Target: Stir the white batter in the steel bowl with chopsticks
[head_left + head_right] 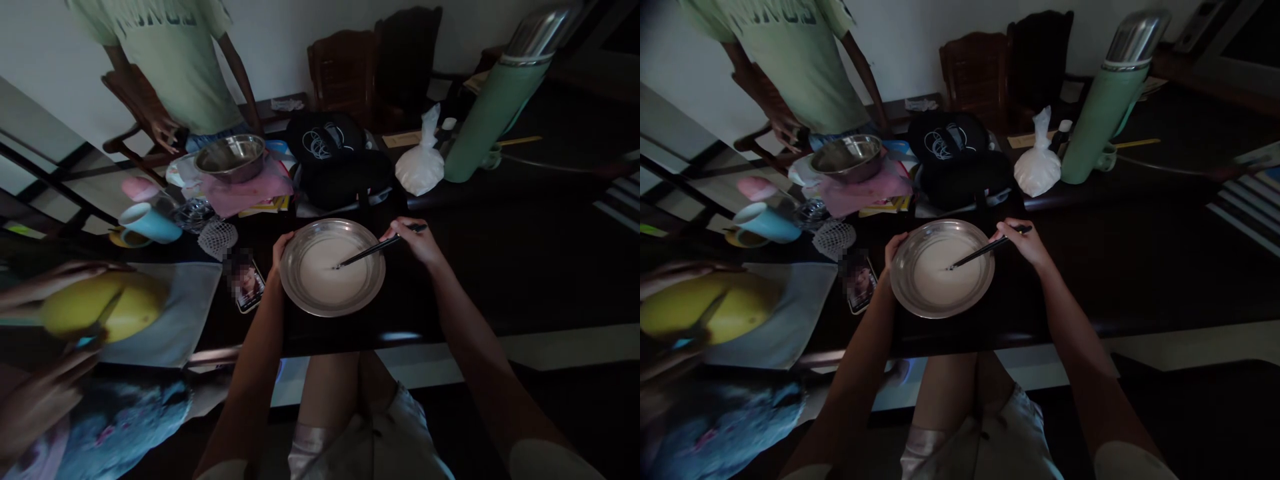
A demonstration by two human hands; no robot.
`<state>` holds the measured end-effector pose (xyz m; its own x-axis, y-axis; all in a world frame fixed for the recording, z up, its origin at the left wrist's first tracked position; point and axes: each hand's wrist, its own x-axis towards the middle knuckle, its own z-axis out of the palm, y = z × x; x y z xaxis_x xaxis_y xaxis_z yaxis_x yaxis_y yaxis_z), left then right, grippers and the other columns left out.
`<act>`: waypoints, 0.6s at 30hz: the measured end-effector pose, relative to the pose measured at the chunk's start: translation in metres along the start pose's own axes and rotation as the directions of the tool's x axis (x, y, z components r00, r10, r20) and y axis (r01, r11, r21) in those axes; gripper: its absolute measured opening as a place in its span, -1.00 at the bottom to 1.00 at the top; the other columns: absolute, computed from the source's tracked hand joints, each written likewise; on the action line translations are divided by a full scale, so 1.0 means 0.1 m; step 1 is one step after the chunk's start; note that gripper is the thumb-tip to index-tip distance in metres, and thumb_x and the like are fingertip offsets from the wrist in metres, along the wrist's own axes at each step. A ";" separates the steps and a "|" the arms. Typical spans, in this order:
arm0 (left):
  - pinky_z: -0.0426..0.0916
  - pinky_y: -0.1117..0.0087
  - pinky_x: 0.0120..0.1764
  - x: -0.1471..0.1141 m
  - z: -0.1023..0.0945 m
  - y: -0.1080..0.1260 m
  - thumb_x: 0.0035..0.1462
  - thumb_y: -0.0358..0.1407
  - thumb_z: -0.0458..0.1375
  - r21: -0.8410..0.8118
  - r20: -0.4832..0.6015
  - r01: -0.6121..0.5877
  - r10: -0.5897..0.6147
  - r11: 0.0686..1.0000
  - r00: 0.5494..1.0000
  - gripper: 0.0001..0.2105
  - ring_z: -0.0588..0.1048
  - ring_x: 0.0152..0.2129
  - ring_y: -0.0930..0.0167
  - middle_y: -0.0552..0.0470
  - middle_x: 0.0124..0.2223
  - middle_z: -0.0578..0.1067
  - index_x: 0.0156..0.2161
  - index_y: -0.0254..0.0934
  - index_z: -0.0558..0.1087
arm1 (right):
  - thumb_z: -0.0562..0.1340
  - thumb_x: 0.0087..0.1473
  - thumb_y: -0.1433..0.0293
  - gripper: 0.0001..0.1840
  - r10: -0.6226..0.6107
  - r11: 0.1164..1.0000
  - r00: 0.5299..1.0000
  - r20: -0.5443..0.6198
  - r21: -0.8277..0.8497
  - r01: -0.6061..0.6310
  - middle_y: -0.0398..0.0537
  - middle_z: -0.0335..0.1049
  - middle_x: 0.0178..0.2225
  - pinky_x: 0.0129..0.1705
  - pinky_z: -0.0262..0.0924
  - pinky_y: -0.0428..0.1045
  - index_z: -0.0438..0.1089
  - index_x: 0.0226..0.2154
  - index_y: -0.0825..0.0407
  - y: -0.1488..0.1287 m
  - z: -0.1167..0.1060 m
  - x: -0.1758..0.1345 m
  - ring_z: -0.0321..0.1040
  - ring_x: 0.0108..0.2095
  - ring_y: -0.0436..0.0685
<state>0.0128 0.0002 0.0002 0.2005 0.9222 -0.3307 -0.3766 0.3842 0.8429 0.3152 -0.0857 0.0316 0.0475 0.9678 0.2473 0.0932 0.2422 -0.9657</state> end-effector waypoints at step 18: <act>0.41 0.32 -0.16 -0.04 0.01 0.00 0.05 -0.23 0.12 -0.019 0.026 -0.003 0.003 1.000 1.000 -0.79 0.55 -0.36 0.29 0.05 -0.43 0.60 -0.35 -0.25 0.59 | 0.30 0.02 -0.01 -0.59 -0.004 1.000 0.995 0.098 -0.021 0.006 -0.09 0.57 -0.49 -0.19 0.35 0.04 0.50 -0.55 -0.02 -0.01 0.05 -0.01 0.53 -0.35 0.14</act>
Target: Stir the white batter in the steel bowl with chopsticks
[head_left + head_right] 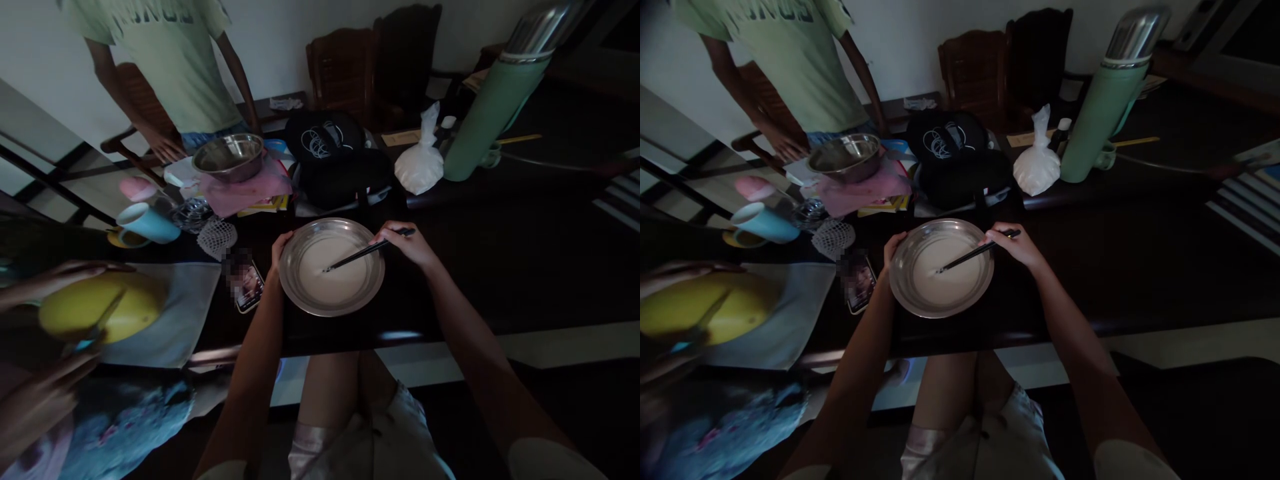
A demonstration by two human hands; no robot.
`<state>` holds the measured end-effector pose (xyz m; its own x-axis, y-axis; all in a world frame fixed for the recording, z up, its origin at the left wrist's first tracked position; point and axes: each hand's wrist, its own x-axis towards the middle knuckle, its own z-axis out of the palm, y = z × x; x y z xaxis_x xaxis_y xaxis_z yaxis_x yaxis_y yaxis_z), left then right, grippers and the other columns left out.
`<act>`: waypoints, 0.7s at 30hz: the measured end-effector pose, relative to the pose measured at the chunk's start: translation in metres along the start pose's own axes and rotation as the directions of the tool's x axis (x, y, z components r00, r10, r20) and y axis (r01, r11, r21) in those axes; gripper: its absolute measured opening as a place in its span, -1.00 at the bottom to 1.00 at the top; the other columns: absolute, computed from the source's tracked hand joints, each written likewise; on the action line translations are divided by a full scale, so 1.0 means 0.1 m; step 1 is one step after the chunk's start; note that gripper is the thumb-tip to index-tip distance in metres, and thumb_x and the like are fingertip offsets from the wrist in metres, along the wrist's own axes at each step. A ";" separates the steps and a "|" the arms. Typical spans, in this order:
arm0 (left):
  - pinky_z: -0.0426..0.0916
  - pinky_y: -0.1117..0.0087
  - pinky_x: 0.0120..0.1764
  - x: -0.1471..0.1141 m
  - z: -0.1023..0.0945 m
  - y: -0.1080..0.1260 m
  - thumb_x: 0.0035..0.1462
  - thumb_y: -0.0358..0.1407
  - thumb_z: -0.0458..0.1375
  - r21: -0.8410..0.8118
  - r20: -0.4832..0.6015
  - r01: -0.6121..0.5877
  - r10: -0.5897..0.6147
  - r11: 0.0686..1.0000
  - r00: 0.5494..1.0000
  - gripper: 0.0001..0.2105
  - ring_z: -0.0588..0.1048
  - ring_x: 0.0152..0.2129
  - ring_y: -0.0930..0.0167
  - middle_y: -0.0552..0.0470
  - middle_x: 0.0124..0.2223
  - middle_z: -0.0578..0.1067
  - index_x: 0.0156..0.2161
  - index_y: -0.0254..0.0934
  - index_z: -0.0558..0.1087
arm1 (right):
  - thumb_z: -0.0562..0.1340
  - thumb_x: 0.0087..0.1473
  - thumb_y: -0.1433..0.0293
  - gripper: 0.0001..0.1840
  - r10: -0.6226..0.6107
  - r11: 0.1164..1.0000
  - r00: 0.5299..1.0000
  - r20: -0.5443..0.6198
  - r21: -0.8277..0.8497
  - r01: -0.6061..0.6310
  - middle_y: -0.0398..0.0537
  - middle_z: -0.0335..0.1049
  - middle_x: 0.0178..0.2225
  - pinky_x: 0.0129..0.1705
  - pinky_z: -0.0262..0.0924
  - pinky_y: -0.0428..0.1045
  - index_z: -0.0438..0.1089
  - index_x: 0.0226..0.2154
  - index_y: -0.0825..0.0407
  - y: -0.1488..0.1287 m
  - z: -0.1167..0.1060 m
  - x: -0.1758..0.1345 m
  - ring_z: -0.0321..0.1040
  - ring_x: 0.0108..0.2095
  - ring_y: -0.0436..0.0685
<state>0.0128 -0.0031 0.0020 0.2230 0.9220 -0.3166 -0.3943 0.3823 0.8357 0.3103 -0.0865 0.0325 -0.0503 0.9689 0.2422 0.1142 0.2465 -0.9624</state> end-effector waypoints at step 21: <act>0.39 0.34 -0.09 -0.02 0.04 0.02 0.03 -0.22 0.15 -0.006 0.003 0.009 -0.009 1.000 1.000 -0.79 0.56 -0.28 0.28 0.01 -0.38 0.61 -0.32 -0.28 0.58 | 0.28 0.04 -0.01 -0.56 0.006 1.000 1.000 0.019 0.018 -0.006 -0.10 0.54 -0.52 -0.24 0.34 0.03 0.47 -0.58 -0.02 0.02 0.01 -0.01 0.52 -0.41 0.13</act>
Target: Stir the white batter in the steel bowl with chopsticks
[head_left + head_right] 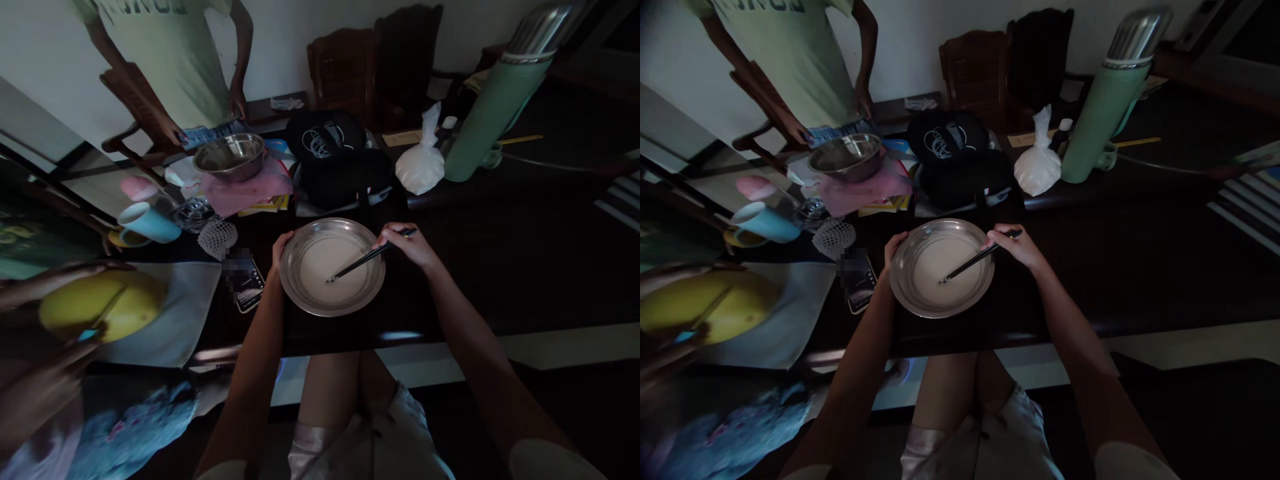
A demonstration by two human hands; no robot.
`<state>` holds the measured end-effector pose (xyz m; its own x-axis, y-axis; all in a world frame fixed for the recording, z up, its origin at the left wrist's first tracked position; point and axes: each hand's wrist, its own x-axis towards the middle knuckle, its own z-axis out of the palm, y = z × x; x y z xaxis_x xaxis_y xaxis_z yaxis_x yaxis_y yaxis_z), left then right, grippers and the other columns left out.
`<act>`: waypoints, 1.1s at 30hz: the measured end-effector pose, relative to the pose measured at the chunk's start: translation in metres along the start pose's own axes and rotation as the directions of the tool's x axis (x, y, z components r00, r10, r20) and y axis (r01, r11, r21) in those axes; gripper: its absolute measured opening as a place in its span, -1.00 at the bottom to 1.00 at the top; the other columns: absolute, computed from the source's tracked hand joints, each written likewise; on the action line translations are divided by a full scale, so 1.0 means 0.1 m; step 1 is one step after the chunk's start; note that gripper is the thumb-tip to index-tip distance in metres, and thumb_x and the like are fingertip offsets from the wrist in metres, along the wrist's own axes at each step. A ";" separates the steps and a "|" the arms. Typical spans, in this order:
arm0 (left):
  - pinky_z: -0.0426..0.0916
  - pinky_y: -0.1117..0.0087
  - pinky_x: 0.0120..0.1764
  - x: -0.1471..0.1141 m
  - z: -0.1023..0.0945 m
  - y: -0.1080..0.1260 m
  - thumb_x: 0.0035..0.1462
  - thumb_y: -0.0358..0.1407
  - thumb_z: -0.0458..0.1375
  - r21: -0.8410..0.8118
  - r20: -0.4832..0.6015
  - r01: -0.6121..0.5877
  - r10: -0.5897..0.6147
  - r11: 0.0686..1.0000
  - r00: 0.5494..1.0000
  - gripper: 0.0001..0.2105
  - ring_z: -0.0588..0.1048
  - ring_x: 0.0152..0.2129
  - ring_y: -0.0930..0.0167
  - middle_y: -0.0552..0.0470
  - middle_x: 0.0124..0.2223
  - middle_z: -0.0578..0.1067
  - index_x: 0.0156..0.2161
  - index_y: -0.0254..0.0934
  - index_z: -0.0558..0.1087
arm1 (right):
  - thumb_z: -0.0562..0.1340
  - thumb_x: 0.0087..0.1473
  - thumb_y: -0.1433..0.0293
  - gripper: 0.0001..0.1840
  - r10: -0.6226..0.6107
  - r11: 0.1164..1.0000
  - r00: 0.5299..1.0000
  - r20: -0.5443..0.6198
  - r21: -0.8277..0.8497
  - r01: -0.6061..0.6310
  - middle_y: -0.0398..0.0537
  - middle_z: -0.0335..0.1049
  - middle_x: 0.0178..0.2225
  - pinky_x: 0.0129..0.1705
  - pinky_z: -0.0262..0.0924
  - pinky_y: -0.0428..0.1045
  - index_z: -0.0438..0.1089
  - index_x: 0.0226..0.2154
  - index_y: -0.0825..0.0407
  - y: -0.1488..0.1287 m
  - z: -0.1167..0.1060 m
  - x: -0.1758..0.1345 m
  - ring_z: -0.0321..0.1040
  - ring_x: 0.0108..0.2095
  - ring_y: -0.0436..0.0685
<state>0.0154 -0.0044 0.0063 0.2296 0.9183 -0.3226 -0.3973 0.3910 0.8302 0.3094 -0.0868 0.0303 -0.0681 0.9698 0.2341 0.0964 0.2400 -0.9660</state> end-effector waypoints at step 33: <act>0.42 0.30 -0.10 0.00 0.01 0.01 0.06 -0.25 0.09 0.017 -0.013 -0.006 0.006 1.000 1.000 -0.78 0.57 -0.27 0.25 0.05 -0.42 0.60 -0.35 -0.24 0.59 | 0.27 0.05 -0.01 -0.56 0.008 1.000 0.998 -0.067 0.008 -0.007 -0.10 0.54 -0.53 -0.23 0.35 0.05 0.47 -0.60 -0.03 0.02 -0.04 0.00 0.51 -0.43 0.12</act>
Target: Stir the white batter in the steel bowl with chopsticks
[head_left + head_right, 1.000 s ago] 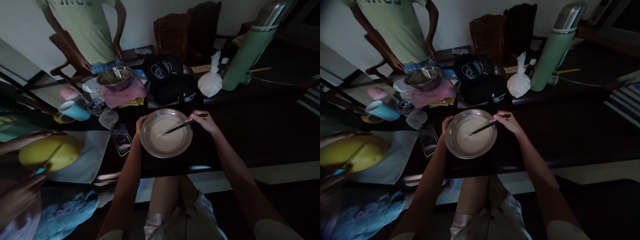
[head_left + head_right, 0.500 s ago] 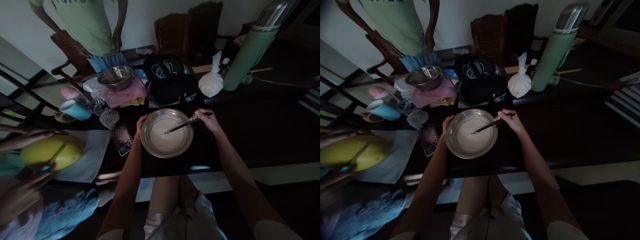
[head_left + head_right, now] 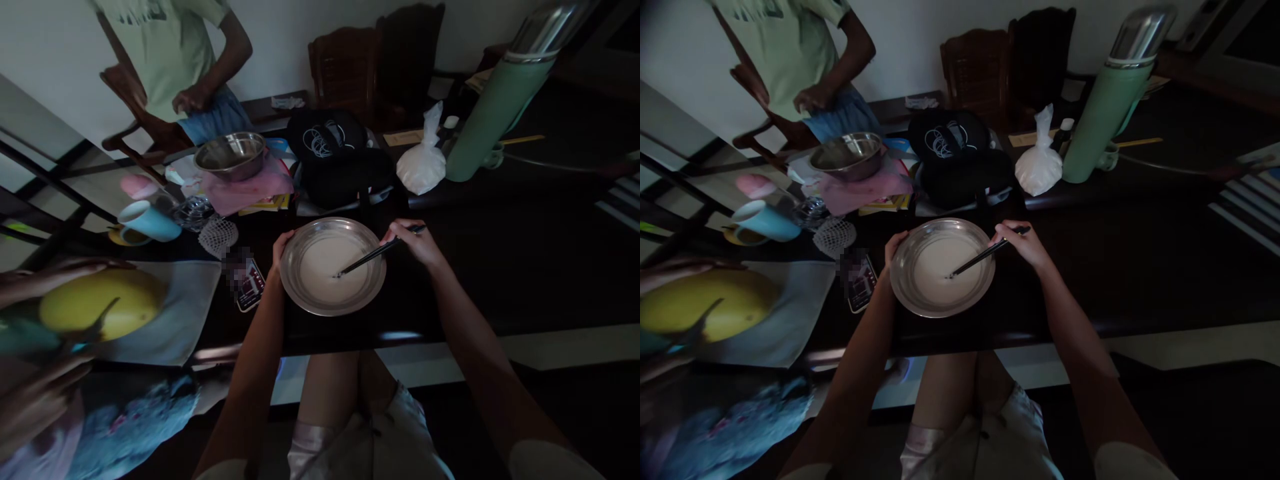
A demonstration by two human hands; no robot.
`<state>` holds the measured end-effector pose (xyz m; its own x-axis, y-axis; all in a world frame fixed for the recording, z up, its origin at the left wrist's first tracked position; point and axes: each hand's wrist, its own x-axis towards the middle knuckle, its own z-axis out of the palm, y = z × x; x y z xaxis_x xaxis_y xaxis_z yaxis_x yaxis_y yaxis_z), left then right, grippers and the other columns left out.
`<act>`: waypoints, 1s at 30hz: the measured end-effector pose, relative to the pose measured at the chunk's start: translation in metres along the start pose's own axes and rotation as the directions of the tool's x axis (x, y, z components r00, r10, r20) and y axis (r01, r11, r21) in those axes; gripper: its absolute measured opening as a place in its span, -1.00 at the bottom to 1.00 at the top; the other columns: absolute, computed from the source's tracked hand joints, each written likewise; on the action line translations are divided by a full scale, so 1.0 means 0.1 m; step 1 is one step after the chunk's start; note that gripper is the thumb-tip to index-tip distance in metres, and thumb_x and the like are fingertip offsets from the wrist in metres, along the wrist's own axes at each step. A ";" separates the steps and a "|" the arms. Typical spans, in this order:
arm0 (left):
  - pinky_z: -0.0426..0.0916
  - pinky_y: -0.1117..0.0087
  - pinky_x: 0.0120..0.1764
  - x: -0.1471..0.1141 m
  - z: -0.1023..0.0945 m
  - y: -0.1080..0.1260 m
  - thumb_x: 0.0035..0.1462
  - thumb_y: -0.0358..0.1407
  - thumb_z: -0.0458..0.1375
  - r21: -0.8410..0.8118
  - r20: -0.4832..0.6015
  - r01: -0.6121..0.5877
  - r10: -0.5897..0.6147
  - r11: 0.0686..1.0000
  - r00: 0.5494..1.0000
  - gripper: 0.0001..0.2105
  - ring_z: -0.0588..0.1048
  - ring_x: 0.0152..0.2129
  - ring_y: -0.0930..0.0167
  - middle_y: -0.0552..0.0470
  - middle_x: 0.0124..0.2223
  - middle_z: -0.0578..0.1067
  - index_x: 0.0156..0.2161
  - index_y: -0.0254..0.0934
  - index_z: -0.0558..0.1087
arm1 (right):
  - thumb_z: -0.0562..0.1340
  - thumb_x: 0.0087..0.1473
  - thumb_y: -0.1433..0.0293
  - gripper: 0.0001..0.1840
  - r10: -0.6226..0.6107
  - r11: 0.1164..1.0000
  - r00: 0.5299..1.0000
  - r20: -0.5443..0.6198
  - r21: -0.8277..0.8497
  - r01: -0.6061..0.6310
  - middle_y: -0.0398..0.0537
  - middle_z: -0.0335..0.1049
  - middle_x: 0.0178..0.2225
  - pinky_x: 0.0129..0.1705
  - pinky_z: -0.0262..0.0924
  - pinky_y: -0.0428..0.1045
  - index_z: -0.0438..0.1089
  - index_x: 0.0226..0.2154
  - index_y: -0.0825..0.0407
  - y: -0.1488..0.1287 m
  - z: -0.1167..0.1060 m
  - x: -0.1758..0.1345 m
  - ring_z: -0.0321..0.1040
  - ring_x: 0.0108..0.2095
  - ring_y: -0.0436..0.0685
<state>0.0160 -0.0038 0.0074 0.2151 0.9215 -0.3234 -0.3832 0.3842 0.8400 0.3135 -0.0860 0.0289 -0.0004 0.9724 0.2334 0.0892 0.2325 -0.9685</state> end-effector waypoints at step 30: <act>0.40 0.37 -0.15 0.02 -0.06 -0.03 0.09 -0.23 0.09 -0.034 0.039 0.035 -0.034 0.999 0.999 -0.74 0.55 -0.39 0.35 0.04 -0.41 0.60 -0.27 -0.28 0.59 | 0.30 0.00 -0.03 -0.57 -0.004 0.999 1.000 0.023 -0.049 0.006 -0.08 0.57 -0.49 -0.17 0.36 0.06 0.49 -0.56 -0.03 -0.05 0.05 0.00 0.54 -0.34 0.16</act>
<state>0.0118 -0.0030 0.0016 0.2627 0.9050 -0.3347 -0.4052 0.4183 0.8129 0.3079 -0.0869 0.0334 -0.0235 0.9716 0.2356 0.1381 0.2366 -0.9617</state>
